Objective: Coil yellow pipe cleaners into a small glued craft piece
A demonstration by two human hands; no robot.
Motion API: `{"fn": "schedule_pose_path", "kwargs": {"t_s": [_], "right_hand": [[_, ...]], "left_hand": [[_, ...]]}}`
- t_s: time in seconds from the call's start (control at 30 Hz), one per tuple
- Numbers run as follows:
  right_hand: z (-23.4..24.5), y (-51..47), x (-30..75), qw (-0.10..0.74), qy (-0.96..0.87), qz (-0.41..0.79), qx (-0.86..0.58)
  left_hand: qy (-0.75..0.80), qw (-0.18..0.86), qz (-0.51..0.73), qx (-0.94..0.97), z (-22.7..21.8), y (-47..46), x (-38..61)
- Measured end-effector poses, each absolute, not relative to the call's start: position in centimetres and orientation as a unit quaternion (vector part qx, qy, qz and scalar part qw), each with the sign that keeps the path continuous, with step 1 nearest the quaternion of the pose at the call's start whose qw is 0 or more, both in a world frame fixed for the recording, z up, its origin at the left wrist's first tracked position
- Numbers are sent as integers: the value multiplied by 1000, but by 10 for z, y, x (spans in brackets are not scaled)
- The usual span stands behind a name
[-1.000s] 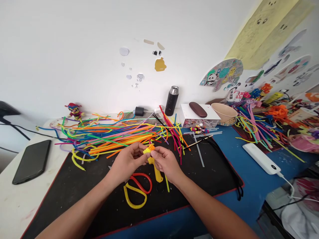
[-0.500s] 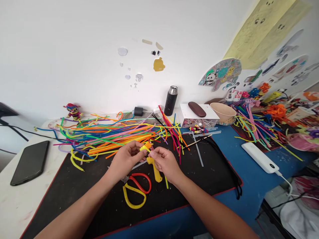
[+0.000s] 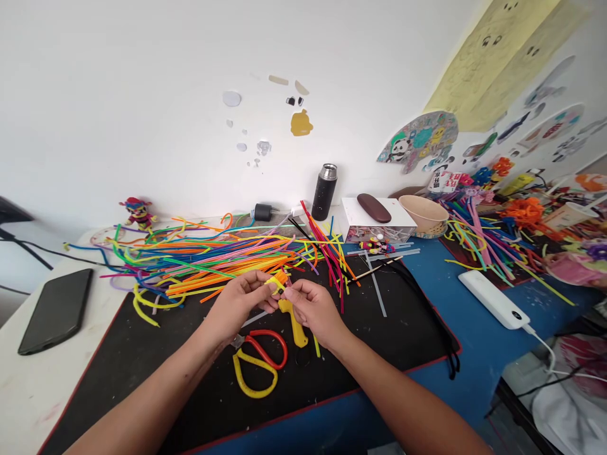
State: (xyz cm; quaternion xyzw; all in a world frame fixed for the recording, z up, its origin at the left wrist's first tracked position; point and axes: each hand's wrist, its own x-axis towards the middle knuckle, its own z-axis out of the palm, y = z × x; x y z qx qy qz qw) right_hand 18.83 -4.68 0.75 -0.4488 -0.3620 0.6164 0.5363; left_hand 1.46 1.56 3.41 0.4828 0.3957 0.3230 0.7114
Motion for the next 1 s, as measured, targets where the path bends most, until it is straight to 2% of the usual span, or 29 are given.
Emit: {"fn": "schedule_pose_path", "kwargs": {"t_s": [1.0], "right_hand": [[1, -47, 186, 527, -362, 611, -467]], "left_hand": [[419, 680, 337, 498, 24, 24, 13]]}}
